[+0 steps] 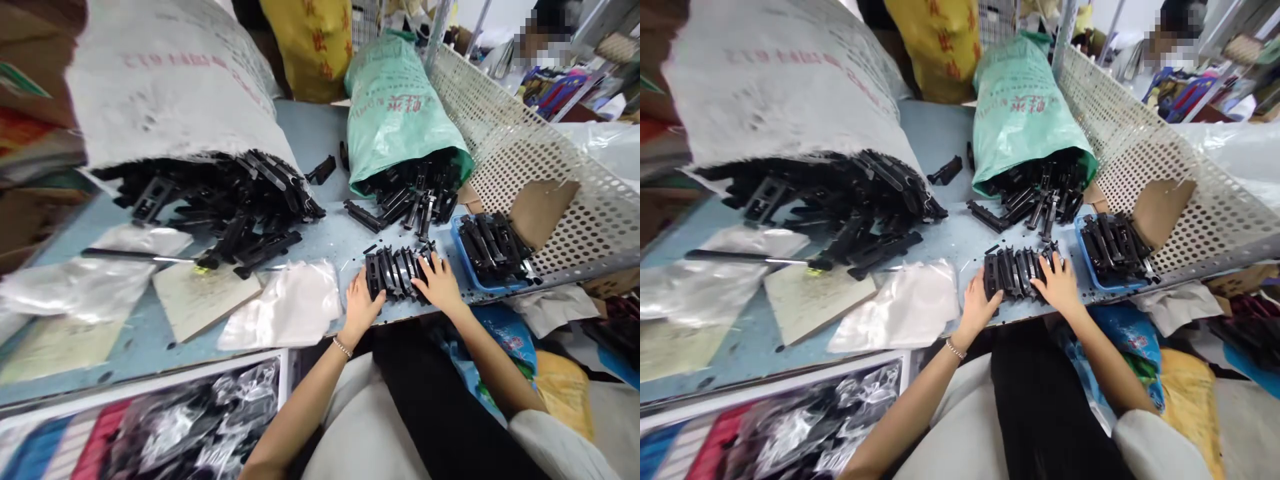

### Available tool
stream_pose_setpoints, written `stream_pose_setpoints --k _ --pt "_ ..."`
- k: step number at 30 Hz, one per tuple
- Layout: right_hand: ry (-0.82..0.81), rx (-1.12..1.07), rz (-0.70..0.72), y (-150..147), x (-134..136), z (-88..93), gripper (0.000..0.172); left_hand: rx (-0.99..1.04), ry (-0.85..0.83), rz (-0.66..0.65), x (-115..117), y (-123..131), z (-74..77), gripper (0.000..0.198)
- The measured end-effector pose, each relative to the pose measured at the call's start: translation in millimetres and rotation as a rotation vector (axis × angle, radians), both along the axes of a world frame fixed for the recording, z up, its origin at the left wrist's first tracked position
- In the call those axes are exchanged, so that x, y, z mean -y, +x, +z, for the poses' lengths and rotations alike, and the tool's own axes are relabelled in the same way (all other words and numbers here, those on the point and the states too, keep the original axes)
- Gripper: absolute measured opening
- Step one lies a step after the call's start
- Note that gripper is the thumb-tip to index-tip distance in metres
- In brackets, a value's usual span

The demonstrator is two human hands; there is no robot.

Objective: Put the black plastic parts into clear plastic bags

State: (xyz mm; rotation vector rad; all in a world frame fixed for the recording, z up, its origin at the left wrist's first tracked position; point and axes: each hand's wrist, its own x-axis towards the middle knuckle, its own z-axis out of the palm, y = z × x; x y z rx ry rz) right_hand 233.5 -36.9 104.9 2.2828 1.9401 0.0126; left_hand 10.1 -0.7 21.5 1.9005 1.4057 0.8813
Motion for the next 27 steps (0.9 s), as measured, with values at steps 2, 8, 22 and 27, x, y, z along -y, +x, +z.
stream_pose_setpoints --k 2,8,22,27 --pt "0.041 0.007 -0.018 -7.5 2.1 -13.3 0.070 -0.004 0.031 0.019 -0.4 1.4 -4.2 0.079" --pt "0.107 0.024 -0.034 -27.0 3.0 -25.4 0.068 0.037 0.059 0.046 -6.0 1.5 -12.5 0.078" --pt "0.187 0.008 -0.049 -21.4 -1.1 -34.2 0.066 0.131 0.200 0.046 -27.5 -13.0 34.9 0.083" --pt "0.197 -0.006 -0.041 -21.3 -0.6 -32.9 0.066 -0.092 0.430 0.062 -91.3 -19.1 107.5 0.096"
